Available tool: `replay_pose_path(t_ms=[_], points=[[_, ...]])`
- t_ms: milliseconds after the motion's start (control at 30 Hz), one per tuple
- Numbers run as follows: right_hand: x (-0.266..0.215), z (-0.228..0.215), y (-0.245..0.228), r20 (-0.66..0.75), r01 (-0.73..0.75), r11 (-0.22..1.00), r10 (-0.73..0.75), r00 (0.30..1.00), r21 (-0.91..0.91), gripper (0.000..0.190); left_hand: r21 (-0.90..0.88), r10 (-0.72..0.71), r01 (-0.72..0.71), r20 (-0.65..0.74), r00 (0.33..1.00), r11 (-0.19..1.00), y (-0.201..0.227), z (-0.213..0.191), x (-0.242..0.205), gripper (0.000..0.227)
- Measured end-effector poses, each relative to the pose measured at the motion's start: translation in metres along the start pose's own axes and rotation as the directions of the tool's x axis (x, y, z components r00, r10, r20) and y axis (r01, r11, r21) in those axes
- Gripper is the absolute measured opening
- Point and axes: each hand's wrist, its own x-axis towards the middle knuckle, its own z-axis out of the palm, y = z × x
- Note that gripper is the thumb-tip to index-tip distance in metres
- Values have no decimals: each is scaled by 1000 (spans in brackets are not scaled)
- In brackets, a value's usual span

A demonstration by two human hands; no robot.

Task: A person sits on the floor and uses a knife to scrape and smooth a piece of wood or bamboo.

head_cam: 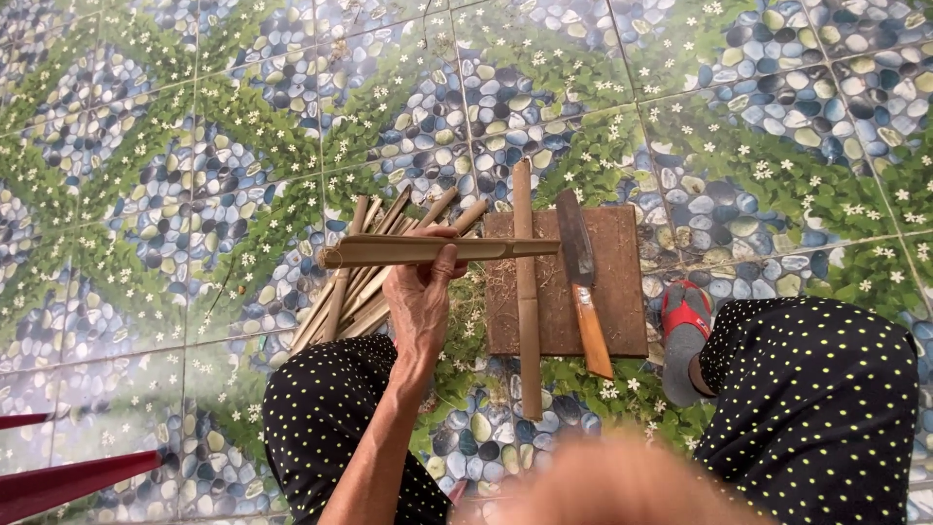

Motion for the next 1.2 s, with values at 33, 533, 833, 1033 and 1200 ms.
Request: replay_pose_path(t_ms=[33, 533, 833, 1033, 1200], points=[[31, -12, 0, 2, -3, 1000, 3, 1000, -5, 44, -5, -1, 1, -4, 1000, 1000, -2, 1, 1, 16], [101, -215, 305, -785, -660, 507, -55, 616, -554, 68, -87, -16, 10, -77, 997, 996, -5, 4, 4, 18], [115, -232, 290, -875, -734, 608, 128, 467, -302, 46, -108, 16, -23, -64, 998, 994, -2, 9, 7, 16], [114, -183, 190, -795, -453, 890, 318, 516, 62, 30, -151, 3, -10, -46, 999, 988, -9, 18, 7, 14], [109, -158, 171, -723, -361, 912, 381, 576, 193, 14, -147, -14, 16, 14, 1000, 989, -15, 22, 11, 13]])
